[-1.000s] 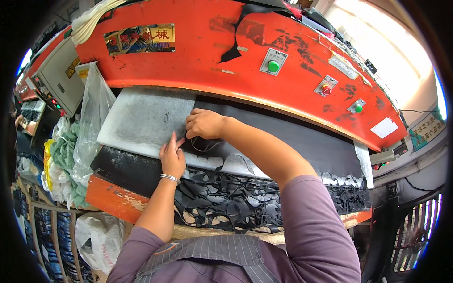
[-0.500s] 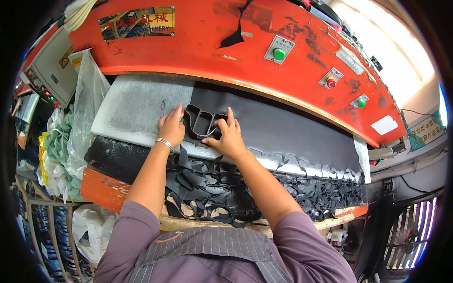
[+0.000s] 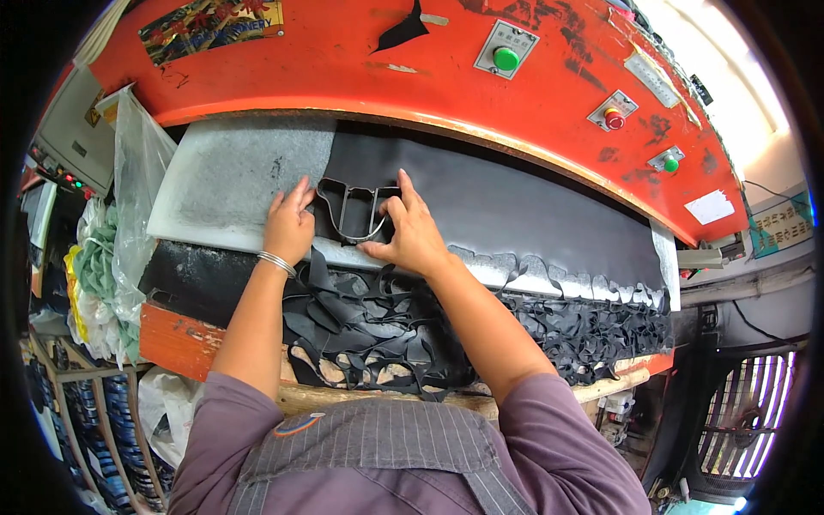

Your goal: Using a die cutting machine to cut out shoe components from a sheet of leather.

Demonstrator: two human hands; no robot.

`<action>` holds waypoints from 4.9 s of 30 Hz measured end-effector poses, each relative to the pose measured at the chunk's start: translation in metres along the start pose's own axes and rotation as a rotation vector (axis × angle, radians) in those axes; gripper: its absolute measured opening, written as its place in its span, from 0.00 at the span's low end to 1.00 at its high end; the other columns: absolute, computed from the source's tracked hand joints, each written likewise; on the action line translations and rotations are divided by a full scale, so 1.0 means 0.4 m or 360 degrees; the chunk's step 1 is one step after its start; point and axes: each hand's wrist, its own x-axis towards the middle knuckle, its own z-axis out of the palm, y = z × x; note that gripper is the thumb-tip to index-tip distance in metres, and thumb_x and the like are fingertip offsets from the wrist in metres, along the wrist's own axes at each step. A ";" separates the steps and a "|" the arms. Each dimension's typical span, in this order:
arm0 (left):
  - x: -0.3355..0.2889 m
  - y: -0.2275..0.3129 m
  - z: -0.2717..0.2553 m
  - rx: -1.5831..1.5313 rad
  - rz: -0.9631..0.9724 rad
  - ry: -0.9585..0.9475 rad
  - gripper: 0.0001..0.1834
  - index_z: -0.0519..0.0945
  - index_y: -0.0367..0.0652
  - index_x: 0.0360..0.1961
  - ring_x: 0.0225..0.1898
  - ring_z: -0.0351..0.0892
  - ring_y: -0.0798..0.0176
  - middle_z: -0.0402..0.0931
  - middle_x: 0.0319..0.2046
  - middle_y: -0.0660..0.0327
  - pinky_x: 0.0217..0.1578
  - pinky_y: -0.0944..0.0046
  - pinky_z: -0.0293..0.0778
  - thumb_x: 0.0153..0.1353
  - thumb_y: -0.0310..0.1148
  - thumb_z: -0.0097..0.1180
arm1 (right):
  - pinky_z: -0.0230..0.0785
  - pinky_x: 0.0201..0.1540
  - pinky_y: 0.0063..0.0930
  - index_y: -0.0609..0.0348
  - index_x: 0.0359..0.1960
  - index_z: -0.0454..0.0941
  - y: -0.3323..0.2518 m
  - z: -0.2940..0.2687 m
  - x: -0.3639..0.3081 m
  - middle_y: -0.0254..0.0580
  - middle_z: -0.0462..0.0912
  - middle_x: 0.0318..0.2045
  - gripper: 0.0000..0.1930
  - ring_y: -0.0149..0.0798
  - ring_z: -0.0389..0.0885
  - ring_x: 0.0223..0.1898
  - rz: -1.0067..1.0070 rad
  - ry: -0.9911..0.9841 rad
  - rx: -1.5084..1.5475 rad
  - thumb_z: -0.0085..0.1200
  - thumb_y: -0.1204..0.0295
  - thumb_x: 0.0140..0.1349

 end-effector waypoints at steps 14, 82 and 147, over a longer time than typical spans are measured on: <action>0.010 0.010 -0.018 0.0111 0.0009 0.0030 0.30 0.65 0.36 0.62 0.49 0.77 0.54 0.79 0.50 0.54 0.63 0.56 0.58 0.53 0.22 0.42 | 0.55 0.66 0.47 0.57 0.48 0.72 0.011 -0.044 0.011 0.71 0.49 0.67 0.36 0.65 0.55 0.66 -0.0024 -0.0175 0.0185 0.72 0.51 0.38; -0.122 0.277 -0.034 -0.0115 0.0175 -0.0128 0.28 0.72 0.40 0.56 0.48 0.76 0.52 0.80 0.43 0.57 0.51 0.56 0.68 0.52 0.32 0.63 | 0.74 0.45 0.44 0.59 0.34 0.83 0.090 -0.230 0.129 0.53 0.84 0.33 0.19 0.52 0.82 0.40 0.0499 -0.0607 -0.0620 0.54 0.56 0.53; -0.622 0.600 0.097 0.0369 0.0172 -0.0088 0.11 0.79 0.41 0.18 0.28 0.71 0.52 0.71 0.22 0.57 0.33 0.54 0.69 0.53 0.35 0.57 | 0.75 0.33 0.37 0.60 0.28 0.77 -0.091 -0.337 -0.714 0.44 0.80 0.29 0.16 0.45 0.81 0.34 -0.0344 -0.0648 -0.0201 0.63 0.61 0.45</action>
